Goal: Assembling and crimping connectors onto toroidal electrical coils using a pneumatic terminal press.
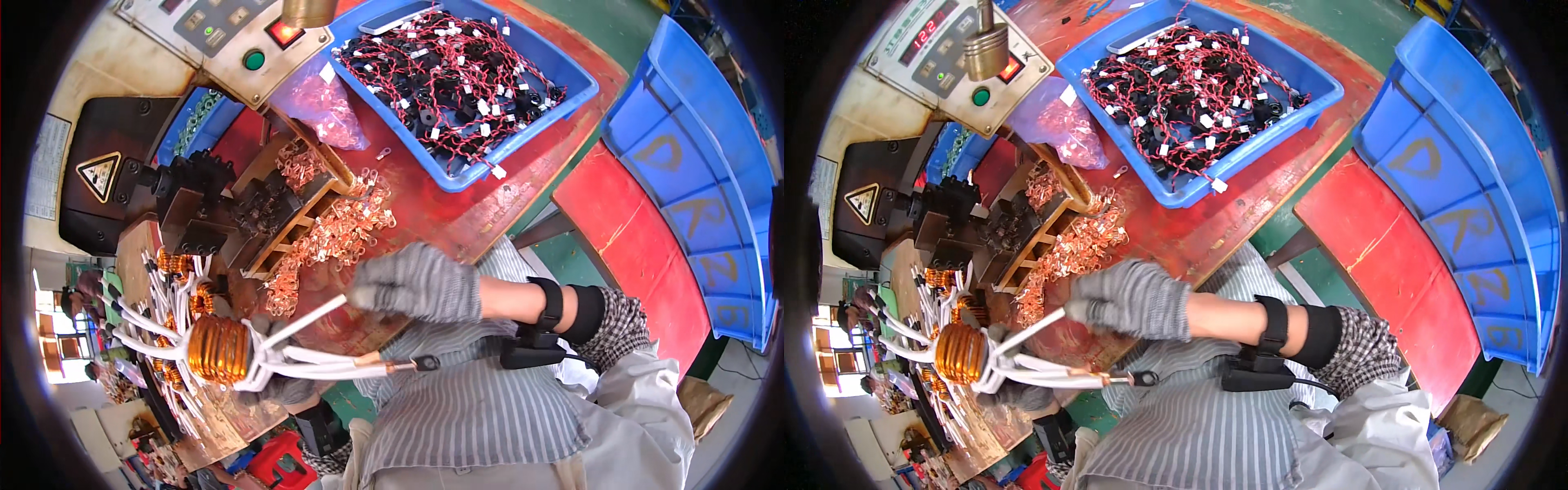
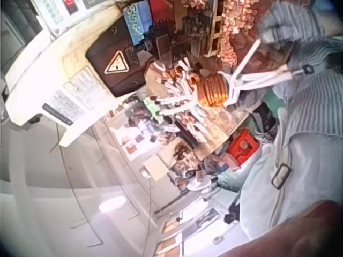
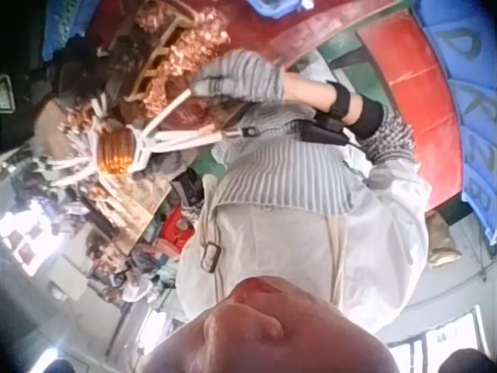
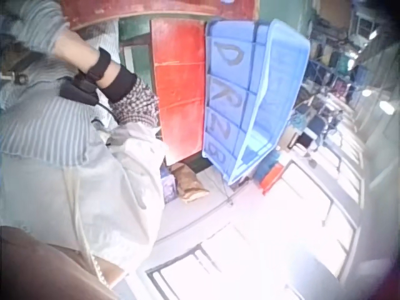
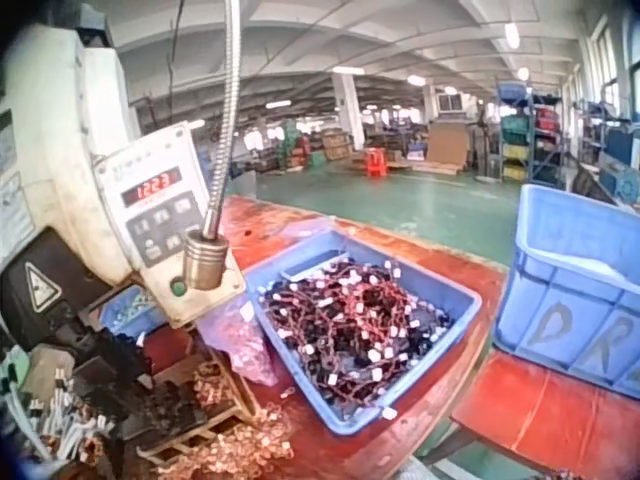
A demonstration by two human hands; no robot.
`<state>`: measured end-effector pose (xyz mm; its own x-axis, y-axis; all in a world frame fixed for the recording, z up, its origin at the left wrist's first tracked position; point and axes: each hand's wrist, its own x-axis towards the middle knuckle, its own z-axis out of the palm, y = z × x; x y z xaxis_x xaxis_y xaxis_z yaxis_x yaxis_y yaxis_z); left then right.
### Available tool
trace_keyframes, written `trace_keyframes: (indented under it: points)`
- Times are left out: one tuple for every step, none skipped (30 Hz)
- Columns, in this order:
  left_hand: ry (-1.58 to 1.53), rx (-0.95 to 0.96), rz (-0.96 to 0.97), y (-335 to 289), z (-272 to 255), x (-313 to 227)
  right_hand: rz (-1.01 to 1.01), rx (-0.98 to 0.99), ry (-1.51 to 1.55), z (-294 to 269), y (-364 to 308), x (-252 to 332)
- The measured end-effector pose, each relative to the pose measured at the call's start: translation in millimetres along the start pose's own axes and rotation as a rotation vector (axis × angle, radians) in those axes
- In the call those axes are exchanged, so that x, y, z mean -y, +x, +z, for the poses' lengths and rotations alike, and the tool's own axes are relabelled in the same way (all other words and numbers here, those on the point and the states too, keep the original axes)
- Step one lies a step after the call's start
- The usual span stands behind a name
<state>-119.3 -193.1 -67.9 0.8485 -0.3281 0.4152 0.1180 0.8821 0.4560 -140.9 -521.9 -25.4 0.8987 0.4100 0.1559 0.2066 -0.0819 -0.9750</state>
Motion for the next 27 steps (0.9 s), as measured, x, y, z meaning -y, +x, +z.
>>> trace_keyframes:
  points:
    - [0.003, 0.012, 0.000, 2, -3, -4, -0.071, -0.164, -0.214, -4, -1, -7]
    - [0.005, 0.031, 0.000, 3, -7, -9, -0.143, -0.328, -0.428, -10, -3, -15]
    - [0.017, 0.051, 0.007, 3, -12, -19, -0.052, -0.332, -0.572, -18, -3, -17]
    - [0.001, 0.087, -0.003, 9, -24, -23, -0.051, -0.428, -0.706, -21, -4, -23]
    - [-0.055, 0.124, 0.000, 11, -40, -31, 0.033, -0.412, -0.795, -23, -5, -24]
    - [-0.506, -0.026, 0.195, -35, -91, -79, 0.086, -0.367, -0.853, -21, 0, -18]
    - [-0.554, 0.087, 0.103, -4, -62, -48, 0.104, -0.367, -0.866, -22, 3, -23]
    - [-0.600, 0.202, 0.014, 28, -31, -19, 0.164, -0.364, -0.948, -22, 6, -30]
    - [-0.455, 0.007, 0.317, 28, -34, -29, 0.203, -0.356, -1.018, -22, 11, -31]
    - [-0.357, 0.035, 0.235, 30, -37, -33, 0.197, -0.348, -1.018, -24, 14, -32]
    - [-0.271, 0.043, 0.187, 30, -40, -36, 0.210, -0.307, -1.026, -26, 17, -34]
    - [-0.221, 0.037, 0.163, 33, -40, -33, 0.229, -0.264, -1.038, -27, 19, -35]
    - [-0.177, 0.022, 0.152, 36, -42, -33, 0.200, -0.277, -1.019, -27, 21, -35]
    - [-0.137, 0.001, 0.149, 39, -43, -34, 0.196, -0.265, -1.023, -26, 22, -36]
    - [-0.112, -0.016, 0.145, 41, -44, -34, 0.166, -0.285, -1.002, -27, 22, -38]
    - [-0.080, -0.037, 0.142, 44, -43, -36, 0.134, -0.302, -0.978, -27, 22, -39]
    - [-0.064, -0.056, 0.135, 47, -46, -34, 0.126, -0.326, -0.924, -27, 21, -39]
    - [-0.054, -0.080, 0.120, 52, -48, -31, 0.042, -0.358, -0.857, -27, 20, -43]
    - [-0.036, -0.109, 0.108, 54, -46, -30, 0.069, -0.402, -0.718, -25, 18, -41]
    - [-0.038, -0.129, 0.090, 59, -44, -28, 0.098, -0.443, -0.578, -22, 18, -37]
    - [-0.064, -0.128, 0.045, 70, -37, -23, 0.012, -0.474, -0.323, -22, 19, -36]
    - [-0.112, 0.047, -0.100, 85, -16, -27, 0.174, -0.450, 0.010, -13, 27, -21]
    - [-0.068, 0.042, -0.051, 79, -20, -33, 0.158, -0.376, 0.032, -6, 39, -12]
    - [-0.048, 0.016, -0.002, 70, -26, -34, 0.145, -0.319, 0.046, -1, 52, -5]
    - [-0.032, -0.006, 0.046, 64, -33, -33, 0.236, -0.243, 0.116, 3, 64, 5]
    - [-0.023, -0.019, 0.070, 59, -39, -34, 0.166, -0.163, 0.117, 8, 74, 4]
    - [-0.012, -0.034, 0.089, 54, -44, -35, 0.205, -0.102, 0.120, 16, 85, 9]
